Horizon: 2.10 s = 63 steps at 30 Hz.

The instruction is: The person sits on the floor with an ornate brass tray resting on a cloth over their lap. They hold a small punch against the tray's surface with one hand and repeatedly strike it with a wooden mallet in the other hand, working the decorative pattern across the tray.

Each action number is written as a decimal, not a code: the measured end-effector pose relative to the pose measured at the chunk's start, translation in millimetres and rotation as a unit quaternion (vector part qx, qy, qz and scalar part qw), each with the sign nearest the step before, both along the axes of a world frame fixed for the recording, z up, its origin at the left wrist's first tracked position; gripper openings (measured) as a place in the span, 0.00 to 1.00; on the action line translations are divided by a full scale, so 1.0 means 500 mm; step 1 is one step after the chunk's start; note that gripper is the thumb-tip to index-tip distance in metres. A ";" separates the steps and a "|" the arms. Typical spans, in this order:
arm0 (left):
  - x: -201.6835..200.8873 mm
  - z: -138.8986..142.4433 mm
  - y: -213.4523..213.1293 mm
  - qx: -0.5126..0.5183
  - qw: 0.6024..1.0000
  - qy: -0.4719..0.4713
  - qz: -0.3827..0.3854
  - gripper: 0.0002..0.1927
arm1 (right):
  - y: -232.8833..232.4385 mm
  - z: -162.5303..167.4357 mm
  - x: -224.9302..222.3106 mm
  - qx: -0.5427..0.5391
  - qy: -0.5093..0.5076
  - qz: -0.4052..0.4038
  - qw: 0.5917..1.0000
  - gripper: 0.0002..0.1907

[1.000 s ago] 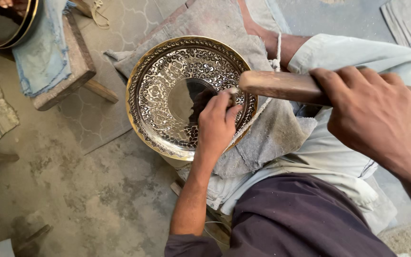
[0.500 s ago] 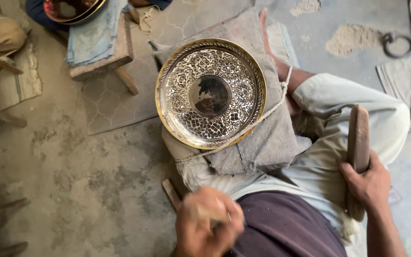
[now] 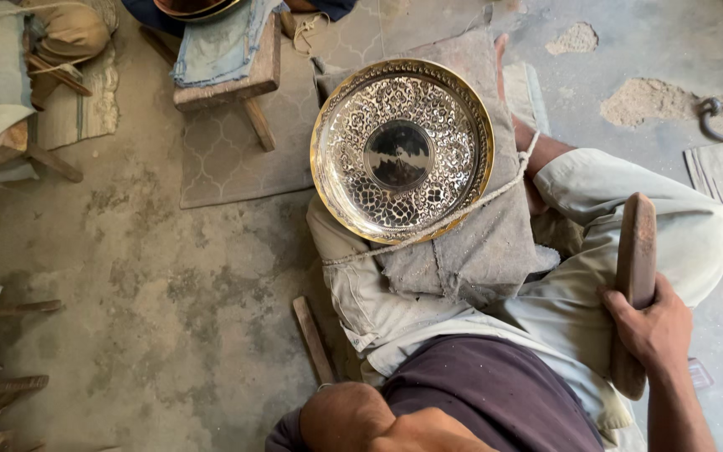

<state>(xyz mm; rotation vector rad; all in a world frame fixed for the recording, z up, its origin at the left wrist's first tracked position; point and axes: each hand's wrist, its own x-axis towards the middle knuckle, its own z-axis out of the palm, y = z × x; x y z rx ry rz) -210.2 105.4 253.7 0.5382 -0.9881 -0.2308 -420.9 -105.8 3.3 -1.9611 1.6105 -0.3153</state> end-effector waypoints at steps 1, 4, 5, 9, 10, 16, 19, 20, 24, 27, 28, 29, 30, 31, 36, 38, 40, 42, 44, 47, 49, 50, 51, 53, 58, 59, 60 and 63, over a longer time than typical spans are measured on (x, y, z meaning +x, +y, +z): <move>-0.001 0.000 0.001 0.002 1.000 -0.001 0.002 0.10 | 0.000 -0.003 -0.001 0.000 -0.001 0.001 1.000 0.30; 0.002 0.000 -0.001 0.006 1.000 0.001 0.003 0.10 | -0.003 -0.013 -0.005 -0.007 -0.007 0.003 1.000 0.31; 0.002 0.000 -0.002 0.007 1.000 0.001 0.000 0.10 | -0.004 -0.016 -0.007 -0.009 -0.007 0.004 1.000 0.32; 0.013 -0.003 0.003 0.037 0.999 0.014 0.008 0.10 | -0.006 -0.028 -0.012 0.005 0.004 -0.003 1.000 0.31; 0.022 -0.007 0.008 0.058 0.998 0.023 0.016 0.10 | -0.006 -0.031 -0.014 0.007 0.001 -0.001 1.000 0.31; 0.108 -0.105 0.011 0.231 0.966 0.087 0.072 0.14 | -0.011 -0.041 -0.017 0.016 0.002 -0.002 1.000 0.29; 0.152 -0.176 -0.003 0.281 0.945 0.133 0.100 0.13 | -0.016 -0.050 -0.017 0.018 0.004 -0.001 1.000 0.30; 0.168 -0.196 -0.007 0.300 0.936 0.149 0.104 0.12 | -0.018 -0.054 -0.018 0.017 0.005 -0.001 1.000 0.30; 0.208 -0.260 -0.032 0.348 0.917 0.153 0.124 0.11 | -0.022 -0.068 -0.017 0.013 0.022 0.005 1.000 0.30; 0.228 -0.302 -0.068 0.413 0.889 0.138 0.140 0.14 | -0.027 -0.069 -0.009 0.027 0.021 -0.010 0.999 0.31; 0.233 -0.316 -0.081 0.451 0.872 0.114 0.152 0.15 | -0.030 -0.063 -0.005 0.047 0.031 -0.014 0.998 0.31; 0.239 -0.331 -0.097 0.485 0.854 0.091 0.165 0.16 | -0.034 -0.055 0.002 0.066 0.041 -0.016 0.997 0.32; 0.247 -0.346 -0.115 0.495 0.850 0.078 0.164 0.17 | -0.041 -0.045 0.012 0.081 0.049 -0.017 0.995 0.32; 0.254 -0.361 -0.132 0.505 0.845 0.065 0.163 0.17 | -0.051 -0.031 0.023 0.115 0.044 -0.014 0.992 0.34; 0.284 -0.435 -0.197 0.508 0.828 -0.037 0.234 0.17 | -0.102 0.076 0.105 0.206 0.053 0.034 0.976 0.41; 0.289 -0.462 -0.209 0.482 0.833 -0.064 0.265 0.16 | -0.113 0.125 0.151 0.178 -0.021 0.096 0.979 0.42; 0.292 -0.483 -0.211 0.483 0.838 -0.035 0.251 0.14 | -0.125 0.169 0.207 0.105 -0.019 0.180 0.978 0.42; 0.291 -0.497 -0.212 0.480 0.844 -0.010 0.240 0.13 | -0.142 0.205 0.274 -0.014 0.061 0.284 0.957 0.44; 0.286 -0.505 -0.212 0.475 0.848 0.014 0.232 0.12 | -0.156 0.236 0.335 -0.114 0.133 0.350 0.920 0.36; 0.279 -0.509 -0.218 0.466 0.845 0.000 0.263 0.11 | -0.170 0.258 0.429 -0.288 0.212 0.426 0.831 0.28; 0.280 -0.508 -0.220 0.470 0.840 -0.019 0.270 0.09 | -0.176 0.271 0.473 -0.385 0.261 0.469 0.751 0.26; 0.282 -0.508 -0.221 0.470 0.839 -0.029 0.273 0.09 | -0.179 0.277 0.490 -0.422 0.289 0.490 0.706 0.26; 0.284 -0.507 -0.222 0.486 0.834 -0.012 0.260 0.09 | -0.183 0.284 0.503 -0.457 0.317 0.510 0.657 0.26; 0.287 -0.506 -0.220 0.518 0.823 0.023 0.231 0.10 | -0.186 0.292 0.522 -0.434 0.369 0.520 0.637 0.28; 0.282 -0.510 -0.226 0.481 0.819 -0.048 0.309 0.09 | -0.195 0.311 0.539 -0.274 0.277 0.533 0.751 0.28; 0.281 -0.513 -0.227 0.477 0.820 -0.049 0.313 0.09 | -0.194 0.312 0.544 -0.180 0.153 0.524 0.818 0.32; 0.280 -0.515 -0.227 0.485 0.821 -0.039 0.300 0.10 | -0.193 0.314 0.548 -0.082 0.025 0.499 0.862 0.35; 0.280 -0.523 -0.227 0.495 0.823 -0.022 0.278 0.11 | -0.186 0.318 0.561 -0.318 0.338 0.559 0.687 0.26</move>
